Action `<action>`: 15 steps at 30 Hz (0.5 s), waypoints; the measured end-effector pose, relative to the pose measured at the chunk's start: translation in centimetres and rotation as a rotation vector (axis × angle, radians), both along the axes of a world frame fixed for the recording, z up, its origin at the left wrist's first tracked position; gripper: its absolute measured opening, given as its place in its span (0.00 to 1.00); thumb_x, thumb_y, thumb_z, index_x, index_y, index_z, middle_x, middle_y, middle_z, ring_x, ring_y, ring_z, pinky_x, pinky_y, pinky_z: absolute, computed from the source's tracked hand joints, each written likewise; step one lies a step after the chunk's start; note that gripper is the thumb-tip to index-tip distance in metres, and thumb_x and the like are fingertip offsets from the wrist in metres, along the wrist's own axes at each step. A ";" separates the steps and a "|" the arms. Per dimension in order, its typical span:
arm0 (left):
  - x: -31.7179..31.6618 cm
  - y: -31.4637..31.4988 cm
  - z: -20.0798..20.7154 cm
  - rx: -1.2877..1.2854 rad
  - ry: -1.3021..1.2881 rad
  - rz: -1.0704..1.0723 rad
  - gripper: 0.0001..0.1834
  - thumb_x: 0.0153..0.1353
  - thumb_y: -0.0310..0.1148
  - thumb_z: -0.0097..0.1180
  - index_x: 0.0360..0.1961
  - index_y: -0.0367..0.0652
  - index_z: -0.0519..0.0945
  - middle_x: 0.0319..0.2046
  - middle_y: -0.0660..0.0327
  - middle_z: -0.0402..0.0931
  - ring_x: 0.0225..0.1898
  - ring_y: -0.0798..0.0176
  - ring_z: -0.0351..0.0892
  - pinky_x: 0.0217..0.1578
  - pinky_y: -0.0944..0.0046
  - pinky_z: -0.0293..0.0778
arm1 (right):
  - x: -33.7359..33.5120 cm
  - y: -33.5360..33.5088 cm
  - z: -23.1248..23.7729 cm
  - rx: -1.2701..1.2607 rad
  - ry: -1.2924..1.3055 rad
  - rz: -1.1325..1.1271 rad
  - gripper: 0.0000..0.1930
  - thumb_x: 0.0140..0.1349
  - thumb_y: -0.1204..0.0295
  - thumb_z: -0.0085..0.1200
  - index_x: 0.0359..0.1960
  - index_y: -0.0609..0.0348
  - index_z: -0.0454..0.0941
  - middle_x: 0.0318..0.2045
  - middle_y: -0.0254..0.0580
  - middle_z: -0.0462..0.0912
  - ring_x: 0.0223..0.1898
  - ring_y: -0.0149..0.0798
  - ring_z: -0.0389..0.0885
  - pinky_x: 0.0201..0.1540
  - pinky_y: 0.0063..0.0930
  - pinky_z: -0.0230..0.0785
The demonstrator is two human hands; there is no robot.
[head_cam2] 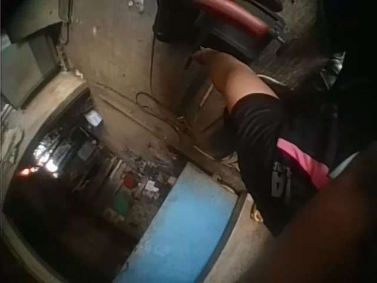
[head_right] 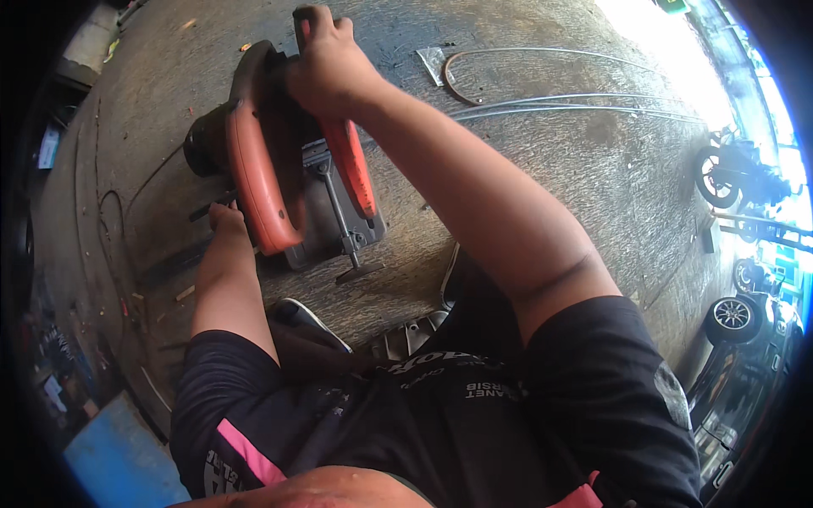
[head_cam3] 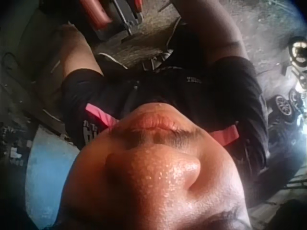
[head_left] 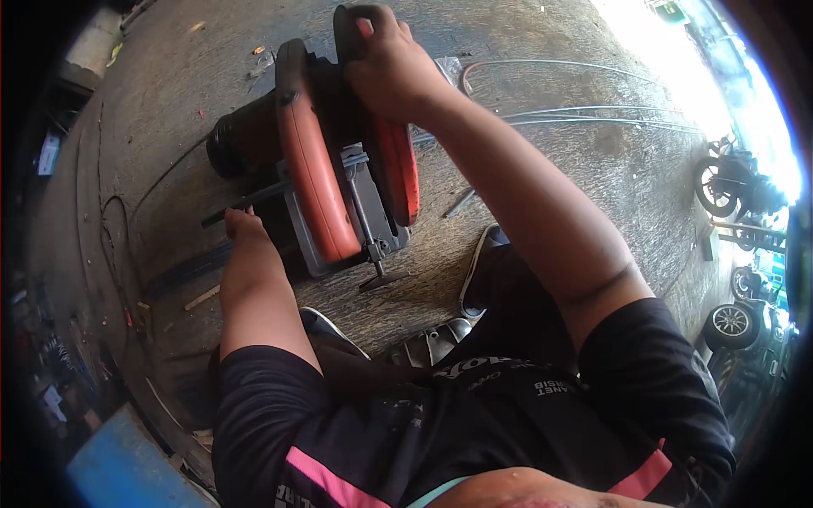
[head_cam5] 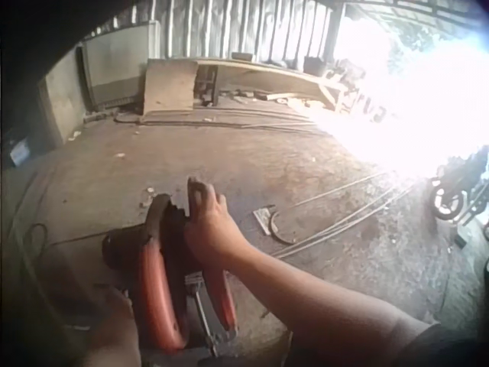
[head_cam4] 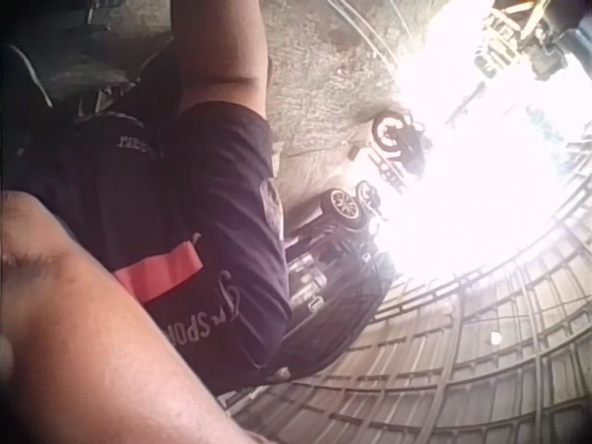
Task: Cutting metal rods into specific lengths using a chop saw.
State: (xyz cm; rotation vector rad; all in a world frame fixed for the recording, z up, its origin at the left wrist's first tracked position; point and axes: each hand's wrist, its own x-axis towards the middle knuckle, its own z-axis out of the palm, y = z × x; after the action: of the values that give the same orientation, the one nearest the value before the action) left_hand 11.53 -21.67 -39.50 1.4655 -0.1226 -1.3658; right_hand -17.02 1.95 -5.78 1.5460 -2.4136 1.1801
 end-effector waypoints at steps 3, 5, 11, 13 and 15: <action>1.2 -0.7 -2.2 -0.030 -0.177 -0.174 0.22 0.67 0.35 0.48 0.50 0.21 0.69 0.49 0.44 0.72 0.47 0.47 0.78 0.47 0.57 0.83 | 1.2 1.9 -0.9 -0.039 -0.247 -0.032 0.32 0.54 0.69 0.53 0.62 0.54 0.58 0.53 0.60 0.67 0.52 0.62 0.73 0.56 0.44 0.68; 1.8 -0.7 -2.9 -0.073 -0.348 -0.332 0.23 0.67 0.35 0.49 0.51 0.21 0.69 0.49 0.45 0.72 0.46 0.48 0.79 0.47 0.56 0.83 | 2.1 3.1 -1.4 -0.026 -0.320 -0.024 0.34 0.52 0.72 0.52 0.64 0.52 0.57 0.55 0.60 0.65 0.54 0.63 0.71 0.59 0.44 0.66; 0.7 0.2 -0.3 -0.011 -0.158 -0.168 0.23 0.66 0.39 0.50 0.50 0.27 0.72 0.49 0.48 0.73 0.42 0.51 0.80 0.41 0.58 0.81 | 5.4 6.4 -3.6 -0.061 -0.261 0.008 0.34 0.52 0.78 0.49 0.64 0.52 0.58 0.52 0.57 0.64 0.53 0.59 0.69 0.57 0.42 0.66; 0.1 0.8 0.6 0.008 -0.168 -0.165 0.23 0.66 0.40 0.49 0.51 0.29 0.73 0.48 0.49 0.74 0.41 0.51 0.80 0.38 0.58 0.80 | 6.0 7.1 -4.5 -0.078 -0.260 0.022 0.34 0.50 0.80 0.50 0.64 0.55 0.59 0.53 0.58 0.64 0.55 0.59 0.66 0.58 0.43 0.66; -0.2 1.0 1.0 0.046 -0.208 -0.152 0.23 0.67 0.41 0.49 0.52 0.30 0.72 0.47 0.49 0.74 0.41 0.52 0.80 0.36 0.57 0.79 | 6.4 7.6 -5.3 -0.055 -0.230 0.013 0.35 0.48 0.80 0.50 0.63 0.57 0.59 0.55 0.60 0.64 0.59 0.59 0.63 0.60 0.43 0.65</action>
State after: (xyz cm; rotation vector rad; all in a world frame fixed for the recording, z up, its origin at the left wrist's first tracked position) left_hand 11.33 -20.63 -38.51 1.6628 -0.3447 -1.3404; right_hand -10.63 9.52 -11.03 1.4872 -2.4849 1.4889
